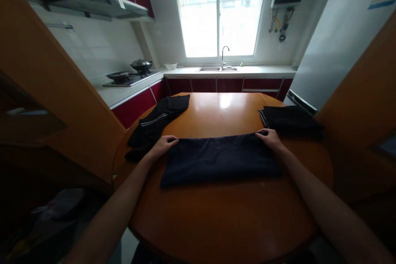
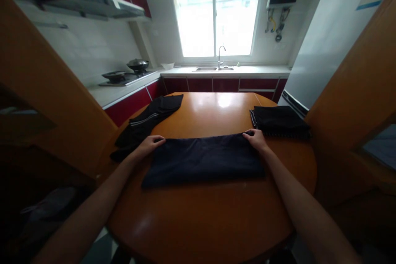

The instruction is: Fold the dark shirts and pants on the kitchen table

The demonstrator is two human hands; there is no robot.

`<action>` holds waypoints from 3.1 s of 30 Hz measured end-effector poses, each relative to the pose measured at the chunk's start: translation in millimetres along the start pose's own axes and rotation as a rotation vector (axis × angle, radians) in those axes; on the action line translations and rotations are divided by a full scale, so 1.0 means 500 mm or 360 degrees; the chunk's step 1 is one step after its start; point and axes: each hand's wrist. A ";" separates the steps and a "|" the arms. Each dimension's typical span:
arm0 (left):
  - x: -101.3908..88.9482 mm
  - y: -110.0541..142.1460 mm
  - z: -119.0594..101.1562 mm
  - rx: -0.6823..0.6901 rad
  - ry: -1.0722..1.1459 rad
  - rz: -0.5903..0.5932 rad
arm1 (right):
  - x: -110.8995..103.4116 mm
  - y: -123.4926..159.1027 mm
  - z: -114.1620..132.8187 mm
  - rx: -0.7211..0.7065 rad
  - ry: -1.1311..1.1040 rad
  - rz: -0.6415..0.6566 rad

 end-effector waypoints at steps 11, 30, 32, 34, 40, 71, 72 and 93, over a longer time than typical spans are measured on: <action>-0.006 0.011 -0.006 0.0165 -0.0605 -0.0338 | 0.009 0.020 0.015 0.0049 0.0962 -0.0063; 0.265 0.119 -0.157 0.0228 -0.1228 0.0015 | 0.189 0.129 0.128 -0.0123 0.1277 0.0758; 0.217 0.120 -0.115 0.0151 -0.1238 -0.0070 | 0.138 0.124 0.089 -0.0073 0.1338 0.0656; 0.167 0.122 -0.064 0.0050 -0.1202 -0.0191 | 0.085 0.122 0.046 -0.0021 0.1340 0.0555; 0.069 0.116 -0.009 -0.0151 -0.1096 -0.0293 | -0.003 0.124 -0.002 0.0087 0.1306 0.0314; 0.008 0.315 -0.018 0.1096 -0.1033 0.0248 | -0.132 0.264 0.063 -0.1031 0.0818 0.0881; 0.008 0.315 -0.023 0.1133 -0.1038 0.0259 | -0.133 0.264 0.062 -0.1059 0.0835 0.0873; -0.056 0.266 -0.145 0.0304 -0.0010 -0.0653 | -0.197 0.167 0.199 -0.0178 0.0059 0.0140</action>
Point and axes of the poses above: each hand's wrist, its own y-axis away from the middle knuckle, its own x-axis out of the palm, z = x × y, and after that the axes turned 9 degrees about -x, right-handed
